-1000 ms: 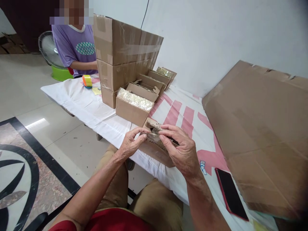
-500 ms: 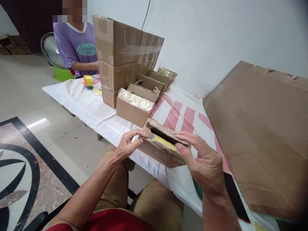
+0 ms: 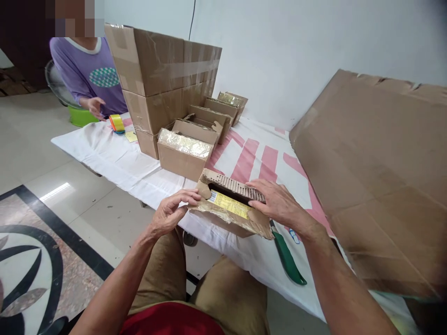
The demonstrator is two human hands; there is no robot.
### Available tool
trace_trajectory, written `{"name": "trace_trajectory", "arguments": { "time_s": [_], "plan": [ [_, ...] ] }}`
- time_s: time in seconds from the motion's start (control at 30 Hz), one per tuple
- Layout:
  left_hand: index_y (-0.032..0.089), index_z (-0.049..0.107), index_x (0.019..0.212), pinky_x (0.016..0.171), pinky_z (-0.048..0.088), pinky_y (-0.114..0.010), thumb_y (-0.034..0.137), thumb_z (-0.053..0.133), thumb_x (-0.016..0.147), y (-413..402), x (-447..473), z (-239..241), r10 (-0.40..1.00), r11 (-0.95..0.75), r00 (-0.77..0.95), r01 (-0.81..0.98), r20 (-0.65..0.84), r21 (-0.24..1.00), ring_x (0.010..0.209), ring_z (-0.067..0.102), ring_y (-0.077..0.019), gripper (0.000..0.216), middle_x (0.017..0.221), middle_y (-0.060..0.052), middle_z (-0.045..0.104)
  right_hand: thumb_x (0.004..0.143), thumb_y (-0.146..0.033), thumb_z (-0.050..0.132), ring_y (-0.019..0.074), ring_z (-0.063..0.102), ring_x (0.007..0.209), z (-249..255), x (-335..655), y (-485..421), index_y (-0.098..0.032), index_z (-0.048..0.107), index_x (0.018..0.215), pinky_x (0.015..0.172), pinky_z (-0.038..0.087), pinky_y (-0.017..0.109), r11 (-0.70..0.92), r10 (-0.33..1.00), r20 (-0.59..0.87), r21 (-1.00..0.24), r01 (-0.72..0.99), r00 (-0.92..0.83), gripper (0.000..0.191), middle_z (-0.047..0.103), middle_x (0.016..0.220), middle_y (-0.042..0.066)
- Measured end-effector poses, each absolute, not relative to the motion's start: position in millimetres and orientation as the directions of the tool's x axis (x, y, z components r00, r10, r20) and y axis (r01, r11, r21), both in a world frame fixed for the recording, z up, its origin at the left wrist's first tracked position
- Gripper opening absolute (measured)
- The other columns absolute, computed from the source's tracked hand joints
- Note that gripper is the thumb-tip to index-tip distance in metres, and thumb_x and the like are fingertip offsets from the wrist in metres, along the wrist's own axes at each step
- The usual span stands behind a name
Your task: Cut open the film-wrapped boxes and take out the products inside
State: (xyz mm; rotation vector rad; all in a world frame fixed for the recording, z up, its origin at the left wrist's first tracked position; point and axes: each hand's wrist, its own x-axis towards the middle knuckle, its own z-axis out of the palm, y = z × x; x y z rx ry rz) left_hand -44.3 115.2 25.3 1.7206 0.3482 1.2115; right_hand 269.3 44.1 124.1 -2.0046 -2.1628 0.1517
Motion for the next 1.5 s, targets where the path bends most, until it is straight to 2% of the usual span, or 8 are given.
{"name": "trace_trajectory", "arguments": {
  "time_s": [0.23, 0.47, 0.67, 0.8, 0.9, 0.97, 1.23, 1.5],
  "plan": [
    [0.021, 0.082, 0.094, 0.105, 0.053, -0.044, 0.019, 0.062, 0.088, 120, -46, 38, 0.764, -0.380, 0.489, -0.186, 0.421, 0.906, 0.119, 0.070, -0.0294, 0.021, 0.105, -0.009, 0.081, 0.095, -0.040, 0.052, 0.0285, 0.075, 0.105, 121, 283, 62, -0.023, 0.072, 0.125, 0.092, 0.057, 0.042, -0.063, 0.971, 0.179, -0.438, 0.897, 0.156, 0.040, 0.080, 0.114, 0.008],
    [0.018, 0.079, 0.093, 0.086, 0.055, -0.035, 0.041, 0.072, 0.088, 132, -38, 56, 0.832, -0.270, 0.501, -0.008, 0.237, 0.963, 0.094, 0.073, -0.0245, 0.025, 0.094, -0.009, 0.080, 0.090, -0.033, 0.061, 0.0354, 0.069, 0.119, 114, 295, 91, -0.013, 0.065, 0.138, 0.094, 0.055, 0.045, -0.225, 0.971, 0.043, -0.145, 0.963, 0.233, 0.052, 0.073, 0.133, 0.017],
    [0.020, 0.078, 0.098, 0.102, 0.051, -0.041, 0.032, 0.072, 0.088, 135, -34, 54, 0.741, -0.442, 0.533, -0.071, 0.409, 0.894, 0.111, 0.070, -0.0265, 0.017, 0.111, -0.010, 0.078, 0.095, -0.025, 0.050, 0.0339, 0.069, 0.112, 125, 269, 68, -0.019, 0.075, 0.116, 0.098, 0.051, 0.048, 0.004, 0.951, 0.307, -0.099, 0.995, 0.027, 0.034, 0.077, 0.119, 0.013],
    [0.021, 0.078, 0.097, 0.110, 0.048, -0.047, 0.035, 0.071, 0.090, 136, -31, 50, 0.713, -0.451, 0.542, -0.132, 0.445, 0.883, 0.122, 0.067, -0.0300, 0.017, 0.118, -0.012, 0.077, 0.093, -0.029, 0.056, 0.0285, 0.070, 0.114, 134, 248, 57, -0.021, 0.074, 0.123, 0.098, 0.053, 0.040, 0.249, 0.968, 0.034, -0.223, 0.942, -0.248, 0.036, 0.077, 0.124, 0.008],
    [0.021, 0.079, 0.098, 0.113, 0.045, -0.049, 0.039, 0.069, 0.093, 138, -31, 46, 0.719, -0.410, 0.548, -0.161, 0.427, 0.898, 0.124, 0.066, -0.0311, 0.021, 0.119, -0.012, 0.077, 0.088, -0.032, 0.061, 0.0318, 0.065, 0.129, 135, 242, 58, -0.019, 0.065, 0.142, 0.107, 0.050, 0.043, 0.229, 0.925, -0.253, -0.220, 0.948, -0.282, 0.056, 0.069, 0.142, 0.011],
    [0.021, 0.079, 0.100, 0.117, 0.043, -0.050, 0.039, 0.065, 0.095, 140, -33, 41, 0.718, -0.387, 0.552, -0.189, 0.424, 0.902, 0.128, 0.064, -0.0314, 0.023, 0.119, -0.011, 0.077, 0.088, -0.033, 0.061, 0.0329, 0.061, 0.135, 134, 240, 60, -0.017, 0.058, 0.149, 0.111, 0.047, 0.043, 0.183, 0.916, -0.318, -0.207, 0.961, -0.243, 0.064, 0.063, 0.149, 0.013],
    [0.023, 0.082, 0.102, 0.126, 0.031, -0.060, 0.021, 0.055, 0.079, 151, -41, 23, 0.680, -0.297, 0.621, -0.251, 0.389, 0.921, 0.147, 0.050, -0.0365, 0.036, 0.124, -0.008, 0.078, 0.094, -0.027, 0.052, 0.0284, 0.073, 0.112, 123, 233, 59, -0.029, 0.071, 0.126, 0.091, 0.054, 0.036, 0.150, 0.966, -0.186, -0.167, 0.975, -0.180, 0.038, 0.079, 0.121, 0.006],
    [0.023, 0.079, 0.105, 0.125, 0.033, -0.060, 0.036, 0.073, 0.089, 144, -36, 22, 0.676, -0.405, 0.601, -0.182, 0.427, 0.896, 0.149, 0.049, -0.0351, 0.022, 0.129, -0.014, 0.075, 0.092, -0.031, 0.055, 0.0323, 0.070, 0.120, 112, 240, 58, -0.025, 0.068, 0.134, 0.101, 0.054, 0.047, 0.134, 0.981, -0.104, -0.253, 0.958, -0.165, 0.044, 0.073, 0.136, 0.007]
  ]
}}
